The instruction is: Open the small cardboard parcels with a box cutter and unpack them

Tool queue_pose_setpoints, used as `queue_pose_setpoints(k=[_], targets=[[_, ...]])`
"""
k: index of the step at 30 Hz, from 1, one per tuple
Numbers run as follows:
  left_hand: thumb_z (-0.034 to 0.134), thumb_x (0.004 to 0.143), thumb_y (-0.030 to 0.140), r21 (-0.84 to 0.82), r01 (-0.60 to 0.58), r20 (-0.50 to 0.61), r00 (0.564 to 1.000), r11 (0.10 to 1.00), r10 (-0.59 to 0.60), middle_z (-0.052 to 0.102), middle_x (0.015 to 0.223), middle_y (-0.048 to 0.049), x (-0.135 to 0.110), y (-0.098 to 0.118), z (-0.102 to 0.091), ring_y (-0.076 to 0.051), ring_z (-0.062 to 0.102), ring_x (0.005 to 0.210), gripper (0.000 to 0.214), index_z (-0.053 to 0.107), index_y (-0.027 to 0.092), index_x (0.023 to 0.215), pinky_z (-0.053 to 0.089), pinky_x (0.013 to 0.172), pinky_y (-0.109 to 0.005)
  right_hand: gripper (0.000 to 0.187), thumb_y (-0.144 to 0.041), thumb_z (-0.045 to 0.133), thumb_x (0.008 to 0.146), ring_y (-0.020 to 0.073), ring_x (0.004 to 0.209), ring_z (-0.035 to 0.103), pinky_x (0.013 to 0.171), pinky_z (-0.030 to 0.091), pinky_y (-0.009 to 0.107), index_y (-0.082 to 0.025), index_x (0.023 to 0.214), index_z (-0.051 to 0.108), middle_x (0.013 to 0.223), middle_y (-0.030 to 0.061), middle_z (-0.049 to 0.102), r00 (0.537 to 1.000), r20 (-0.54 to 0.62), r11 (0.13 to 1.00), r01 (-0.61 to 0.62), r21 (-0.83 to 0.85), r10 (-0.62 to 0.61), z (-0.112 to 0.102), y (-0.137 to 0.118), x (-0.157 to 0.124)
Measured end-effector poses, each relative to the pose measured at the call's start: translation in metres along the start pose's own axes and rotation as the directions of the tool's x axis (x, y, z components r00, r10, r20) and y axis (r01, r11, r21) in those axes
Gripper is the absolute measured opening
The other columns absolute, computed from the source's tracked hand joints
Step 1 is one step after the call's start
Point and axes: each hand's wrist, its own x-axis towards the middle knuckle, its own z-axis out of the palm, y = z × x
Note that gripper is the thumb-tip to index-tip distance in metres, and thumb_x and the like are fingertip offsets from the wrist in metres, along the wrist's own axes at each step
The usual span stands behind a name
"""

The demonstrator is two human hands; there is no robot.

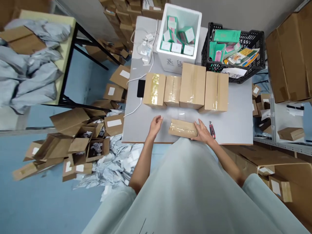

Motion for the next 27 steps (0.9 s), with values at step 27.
queue_pose_setpoints(k=[27], targets=[[0.045,0.104,0.089,0.046,0.239,0.252,0.937,0.97,-0.243,0.075,0.155,-0.0159,-0.052,-0.016,0.044,-0.037,0.065,0.151,0.084,0.077,0.022,0.142,0.054,0.125,-0.052,0.159,-0.049,0.103,0.07,0.0398,0.177,0.03,0.144,0.027,0.054,-0.02,0.188,0.001,0.192,0.0215,0.023,0.998,-0.033,0.871,-0.028,0.49,0.05,0.024,0.031,-0.009]])
